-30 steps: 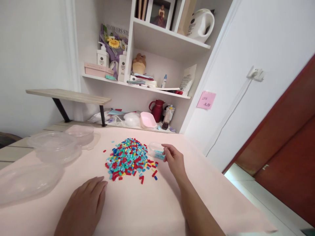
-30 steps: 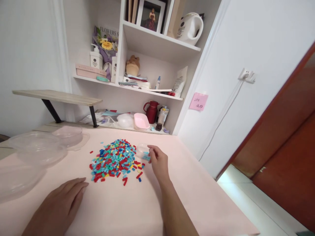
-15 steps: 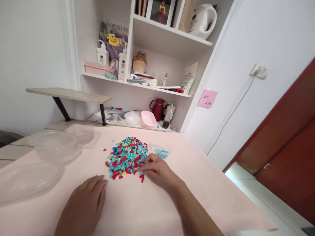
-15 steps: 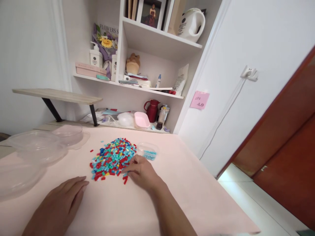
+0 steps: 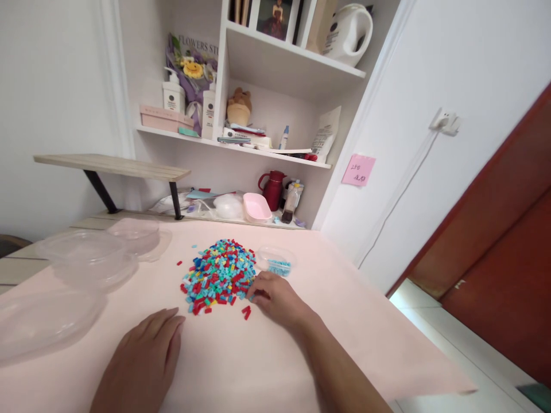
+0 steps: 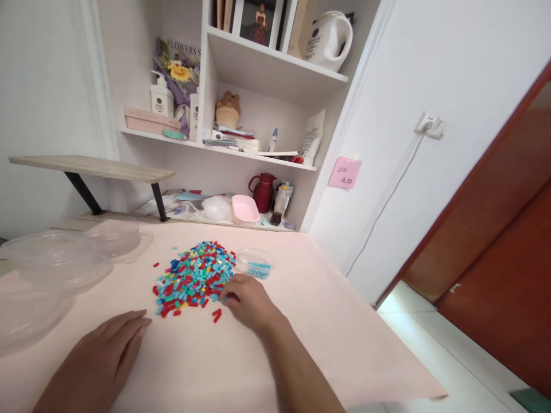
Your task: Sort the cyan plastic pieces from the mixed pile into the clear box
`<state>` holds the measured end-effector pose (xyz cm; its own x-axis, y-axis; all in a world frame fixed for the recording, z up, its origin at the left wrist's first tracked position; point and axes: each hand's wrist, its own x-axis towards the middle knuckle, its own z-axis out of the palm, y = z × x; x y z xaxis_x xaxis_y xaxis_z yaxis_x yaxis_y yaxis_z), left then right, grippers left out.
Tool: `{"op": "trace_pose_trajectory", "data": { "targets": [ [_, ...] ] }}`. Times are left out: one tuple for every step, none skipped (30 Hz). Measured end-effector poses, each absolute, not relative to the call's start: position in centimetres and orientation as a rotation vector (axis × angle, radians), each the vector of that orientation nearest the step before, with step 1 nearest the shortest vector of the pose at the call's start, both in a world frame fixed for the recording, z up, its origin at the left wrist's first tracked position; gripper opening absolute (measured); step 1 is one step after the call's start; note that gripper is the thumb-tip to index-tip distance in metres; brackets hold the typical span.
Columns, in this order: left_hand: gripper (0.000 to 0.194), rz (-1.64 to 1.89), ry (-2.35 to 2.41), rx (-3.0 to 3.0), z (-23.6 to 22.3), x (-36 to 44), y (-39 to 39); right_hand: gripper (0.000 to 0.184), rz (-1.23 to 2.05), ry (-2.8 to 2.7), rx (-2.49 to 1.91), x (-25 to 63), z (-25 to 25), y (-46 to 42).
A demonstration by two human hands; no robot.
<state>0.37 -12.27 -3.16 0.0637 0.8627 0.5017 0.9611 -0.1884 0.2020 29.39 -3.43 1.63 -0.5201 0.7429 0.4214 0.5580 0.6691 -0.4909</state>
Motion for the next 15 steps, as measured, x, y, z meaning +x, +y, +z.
{"op": "trace_pose_trajectory", "data": {
  "targets": [
    [0.044,-0.792,-1.872,-2.148,-3.2,0.4,-12.3,0.023,0.423,-2.244,-0.991,29.4,1.8,-3.4],
    [0.044,-0.794,-1.873,-2.146,-3.2,0.4,-12.3,0.021,0.446,-2.204,-0.979,29.5,1.9,-3.4],
    [0.044,-0.793,-1.875,-2.145,-3.2,0.5,-12.3,0.018,0.452,-2.145,-0.97,29.7,2.1,-3.2],
    [0.044,-0.791,-1.877,-2.141,-3.1,0.6,-12.3,0.015,0.435,-2.061,-0.971,29.9,2.2,-3.0],
    [0.044,-0.79,-1.881,-2.136,-3.1,0.7,-12.3,0.014,0.398,-1.951,-0.986,30.2,2.4,-2.7],
    [0.044,-0.789,-1.883,-2.131,-3.0,0.8,-12.3,0.015,0.351,-1.822,-1.012,30.6,2.5,-2.3],
    [0.044,-0.789,-1.885,-2.125,-3.0,0.9,-12.2,0.019,0.31,-1.697,-1.045,31.0,2.6,-2.0],
    [0.045,-0.786,-1.885,-2.124,-3.0,0.9,-12.2,0.024,0.286,-1.59,-1.074,31.5,2.6,-1.6],
    [0.045,-0.784,-1.885,-2.122,-3.0,1.0,-12.2,0.03,0.283,-1.516,-1.096,32.0,2.7,-1.4],
    [0.045,-0.781,-1.883,-2.122,-3.0,1.0,-12.2,0.035,0.295,-1.464,-1.112,32.4,2.7,-1.2],
    [0.045,-0.778,-1.881,-2.123,-3.1,1.0,-12.1,0.038,0.317,-1.43,-1.125,32.7,2.7,-1.1],
    [0.045,-0.777,-1.879,-2.121,-3.1,1.0,-12.1,0.039,0.342,-1.408,-1.134,32.9,2.7,-1.1],
    [0.045,-0.777,-1.876,-2.121,-3.2,0.9,-12.1,0.038,0.363,-1.392,-1.139,33.0,2.7,-1.2],
    [0.044,-0.779,-1.875,-2.119,-3.2,0.9,-12.1,0.037,0.378,-1.379,-1.139,33.1,2.7,-1.3],
    [0.044,-0.781,-1.873,-2.117,-3.3,0.9,-12.1,0.036,0.387,-1.373,-1.136,33.0,2.7,-1.5]
  ]
}}
